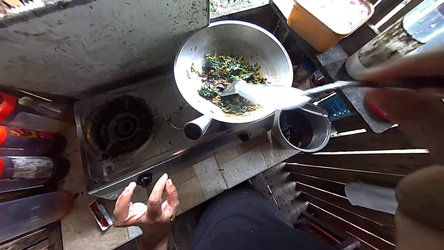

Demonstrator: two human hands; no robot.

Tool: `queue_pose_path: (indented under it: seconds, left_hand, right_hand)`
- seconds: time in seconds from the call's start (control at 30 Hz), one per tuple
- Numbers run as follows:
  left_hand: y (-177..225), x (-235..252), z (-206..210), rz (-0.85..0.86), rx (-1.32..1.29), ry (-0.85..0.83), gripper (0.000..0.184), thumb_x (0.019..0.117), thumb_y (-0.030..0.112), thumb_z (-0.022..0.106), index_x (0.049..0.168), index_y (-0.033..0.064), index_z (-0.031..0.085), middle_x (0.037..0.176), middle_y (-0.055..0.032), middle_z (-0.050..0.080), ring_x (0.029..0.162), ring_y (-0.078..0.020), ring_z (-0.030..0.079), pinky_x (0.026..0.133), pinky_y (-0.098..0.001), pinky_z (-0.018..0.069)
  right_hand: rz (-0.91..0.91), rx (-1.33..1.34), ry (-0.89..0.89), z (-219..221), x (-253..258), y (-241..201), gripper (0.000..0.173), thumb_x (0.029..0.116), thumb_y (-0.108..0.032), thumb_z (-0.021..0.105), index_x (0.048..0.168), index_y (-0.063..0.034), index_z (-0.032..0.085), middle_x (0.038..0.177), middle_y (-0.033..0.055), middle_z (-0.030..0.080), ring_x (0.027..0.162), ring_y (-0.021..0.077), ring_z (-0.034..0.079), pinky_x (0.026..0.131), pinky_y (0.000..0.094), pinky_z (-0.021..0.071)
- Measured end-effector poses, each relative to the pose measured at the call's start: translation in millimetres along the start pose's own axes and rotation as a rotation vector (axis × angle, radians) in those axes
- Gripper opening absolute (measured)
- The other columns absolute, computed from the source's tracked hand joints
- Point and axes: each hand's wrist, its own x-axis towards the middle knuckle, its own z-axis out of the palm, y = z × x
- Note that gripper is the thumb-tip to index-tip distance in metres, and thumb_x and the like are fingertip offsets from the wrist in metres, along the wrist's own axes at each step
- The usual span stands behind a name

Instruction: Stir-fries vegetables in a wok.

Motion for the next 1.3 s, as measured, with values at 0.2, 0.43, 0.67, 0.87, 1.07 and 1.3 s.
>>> queue_pose_path:
  seconds: [0.2,0.43,0.67,0.87,1.07,1.3]
  left_hand:
    - [23.9,2.8,-0.1,-0.114,-0.297,-0.134,0.017,0.1023,0.024,0.058,0.111,0.0116,0.066,0.114,-0.008,0.058,0.113,-0.0148,0.058,0.101,-0.0259,0.0454]
    - [116.0,47.3,38.2,-0.607,-1.359,-0.858,0.039,0.1048,0.01,0.043,0.135,-0.0097,0.058,0.117,-0.0138,0.07,0.099,-0.0123,0.069,0.086,-0.0296,0.058]
    - [180.0,91.7,85.5,-1.164,-1.75,-0.843,0.039,0.1125,0.021,0.03,0.139,0.0033,0.052,0.116,-0.0054,0.066,0.099,-0.0082,0.064,0.09,-0.0269,0.0518]
    - [191.7,108.9,103.2,-1.275,-1.589,-0.786,0.023,0.1114,0.017,0.039,0.102,0.0073,0.058,0.078,0.0025,0.056,0.069,-0.0041,0.055,0.066,-0.0223,0.0482]
    - [140.9,147.7,54.2,-1.013,-1.557,-0.82,0.035,0.1129,0.018,0.027,0.12,0.0018,0.058,0.097,-0.0073,0.077,0.087,-0.0144,0.074,0.078,-0.0308,0.0606]
    - [13.7,198.9,-5.8,-0.86,-0.997,-0.754,0.032,0.1119,0.019,0.034,0.117,0.0151,0.066,0.061,0.0131,0.05,0.051,-0.0001,0.054,0.053,-0.019,0.0545]
  right_hand:
    - [0.384,-0.199,-0.432,84.6,40.7,16.0,0.022,0.1059,-0.014,0.054,0.118,-0.0128,0.073,0.089,0.0175,0.071,0.082,0.0404,0.068,0.068,0.0622,0.049]
    - [0.478,-0.086,-0.278,104.5,9.1,8.8,0.03,0.1086,-0.013,0.046,0.13,-0.0083,0.067,0.102,0.0201,0.071,0.09,0.04,0.069,0.077,0.0631,0.0516]
    - [0.351,-0.247,-0.022,133.2,-45.7,-19.7,0.031,0.0994,-0.009,0.056,0.127,-0.0049,0.071,0.099,0.0228,0.066,0.082,0.0403,0.068,0.063,0.053,0.0541]
    - [0.329,0.003,-0.208,113.7,-46.3,-15.2,0.033,0.102,-0.009,0.057,0.134,-0.0006,0.064,0.113,0.0229,0.068,0.097,0.0403,0.07,0.08,0.059,0.0561]
    - [0.416,-0.111,-0.231,49.9,-6.2,50.9,0.048,0.1085,-0.041,0.046,0.134,-0.0014,0.057,0.117,0.0241,0.065,0.111,0.0442,0.064,0.092,0.0667,0.0488]
    - [0.511,-0.27,-0.75,92.0,37.1,90.0,0.041,0.0912,-0.009,0.076,0.122,0.0083,0.055,0.112,0.0338,0.063,0.109,0.0532,0.062,0.089,0.0698,0.0483]
